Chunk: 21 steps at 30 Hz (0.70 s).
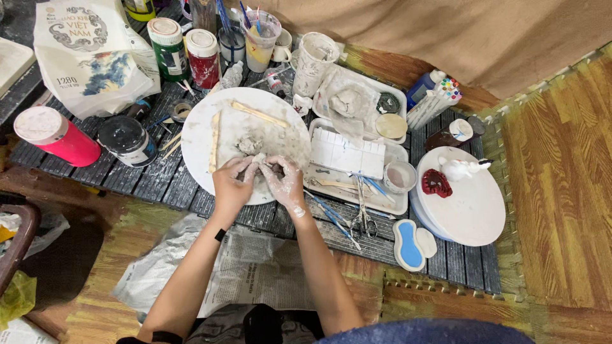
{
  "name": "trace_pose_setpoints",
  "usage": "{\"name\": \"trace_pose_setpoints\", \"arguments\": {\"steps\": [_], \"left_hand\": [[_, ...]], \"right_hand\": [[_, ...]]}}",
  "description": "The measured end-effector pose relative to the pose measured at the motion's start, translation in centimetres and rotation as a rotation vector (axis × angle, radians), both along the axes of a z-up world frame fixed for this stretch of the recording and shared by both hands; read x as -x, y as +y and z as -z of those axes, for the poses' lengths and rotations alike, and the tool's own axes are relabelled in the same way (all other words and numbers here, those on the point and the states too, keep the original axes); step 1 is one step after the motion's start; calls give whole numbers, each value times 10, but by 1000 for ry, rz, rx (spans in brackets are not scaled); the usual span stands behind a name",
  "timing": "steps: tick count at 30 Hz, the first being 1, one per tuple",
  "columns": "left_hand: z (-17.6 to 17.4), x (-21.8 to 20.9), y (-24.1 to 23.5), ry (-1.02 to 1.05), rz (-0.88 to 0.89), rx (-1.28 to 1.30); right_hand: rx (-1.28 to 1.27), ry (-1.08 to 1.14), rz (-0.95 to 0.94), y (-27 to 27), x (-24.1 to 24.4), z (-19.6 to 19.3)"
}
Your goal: The person kneads and shapes a lump of white clay on a white plate using both hands. The person repeatedly presses, folds, and rolls the clay to smooth and consolidate it.
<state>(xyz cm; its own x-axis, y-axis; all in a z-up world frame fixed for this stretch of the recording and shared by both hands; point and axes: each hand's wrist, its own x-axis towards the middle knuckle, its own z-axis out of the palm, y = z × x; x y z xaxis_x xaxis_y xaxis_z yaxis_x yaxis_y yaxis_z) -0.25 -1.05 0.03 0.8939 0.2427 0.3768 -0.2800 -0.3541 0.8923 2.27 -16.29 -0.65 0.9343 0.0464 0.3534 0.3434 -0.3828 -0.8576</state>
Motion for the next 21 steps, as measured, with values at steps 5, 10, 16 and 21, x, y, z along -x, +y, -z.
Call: {"name": "trace_pose_setpoints", "arguments": {"steps": [5, 10, 16, 21], "left_hand": [[0, 3, -2, -95, -27, -55], [-1, 1, -1, -109, -32, -76], [-3, 3, -2, -42, 1, 16], [-10, 4, 2, -100, 11, -13]], "right_hand": [[47, -186, 10, 3, 3, -5], [19, -171, 48, 5, 2, 0], [27, -155, 71, 5, -2, 9], [40, -82, 29, 2, 2, -3]]}}
